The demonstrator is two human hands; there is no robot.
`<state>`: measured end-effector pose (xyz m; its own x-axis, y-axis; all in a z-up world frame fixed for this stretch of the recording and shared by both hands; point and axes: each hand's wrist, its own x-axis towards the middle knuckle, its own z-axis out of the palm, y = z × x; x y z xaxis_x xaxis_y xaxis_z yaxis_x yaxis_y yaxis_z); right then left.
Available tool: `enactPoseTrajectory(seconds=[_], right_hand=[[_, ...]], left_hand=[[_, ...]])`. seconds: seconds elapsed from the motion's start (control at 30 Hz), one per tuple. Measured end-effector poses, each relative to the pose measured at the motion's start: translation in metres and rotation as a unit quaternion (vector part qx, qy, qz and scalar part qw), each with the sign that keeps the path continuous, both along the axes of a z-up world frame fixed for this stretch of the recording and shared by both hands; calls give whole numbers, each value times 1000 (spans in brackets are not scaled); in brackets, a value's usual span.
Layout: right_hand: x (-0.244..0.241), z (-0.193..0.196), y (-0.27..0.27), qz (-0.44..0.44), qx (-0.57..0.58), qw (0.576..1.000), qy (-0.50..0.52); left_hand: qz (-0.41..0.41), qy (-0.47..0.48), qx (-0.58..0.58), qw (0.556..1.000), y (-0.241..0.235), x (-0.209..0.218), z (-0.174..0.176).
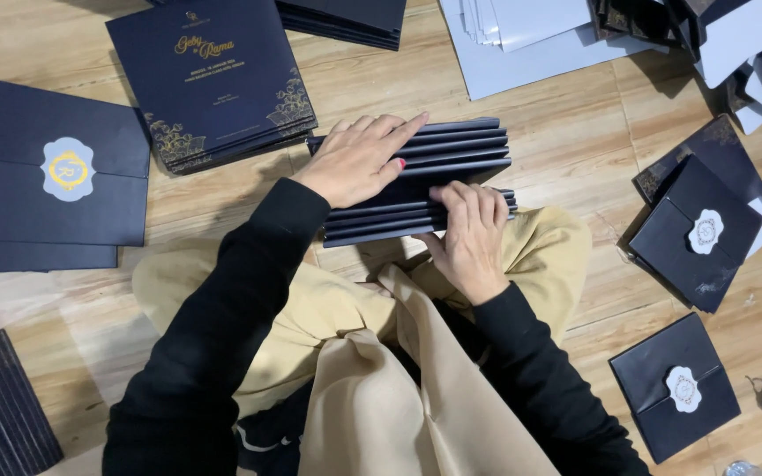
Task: The person sits on the floor and repeatedly folds dark blue invitation cards by hand. They pick up stacks, fold each card, and place the folded cards into a growing pile.
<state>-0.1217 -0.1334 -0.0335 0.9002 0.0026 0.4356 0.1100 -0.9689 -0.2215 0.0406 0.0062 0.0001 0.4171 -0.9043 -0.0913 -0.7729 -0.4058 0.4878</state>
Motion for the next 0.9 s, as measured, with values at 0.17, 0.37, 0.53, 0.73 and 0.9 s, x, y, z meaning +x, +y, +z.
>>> enactPoseTrajectory(seconds=[0.17,0.37,0.53,0.73,0.9], right_hand=[[9,10,2,-19,-53,998,8],[4,2,2,-33,-9,999,13],[14,13,2,-29,-27,999,36],[16,11,2,-37,-5,997,70],[23,19,2,-41,7,995,94]], left_hand=[[-3,8,-17,1000,2,0,-1],[-1,-10,-26,1000,-1,5,-8],[-6,-4,-23,1000,0,6,-4],[1,20,-20,1000,1,6,0],[-1,60,-20,998,-1,9,4]])
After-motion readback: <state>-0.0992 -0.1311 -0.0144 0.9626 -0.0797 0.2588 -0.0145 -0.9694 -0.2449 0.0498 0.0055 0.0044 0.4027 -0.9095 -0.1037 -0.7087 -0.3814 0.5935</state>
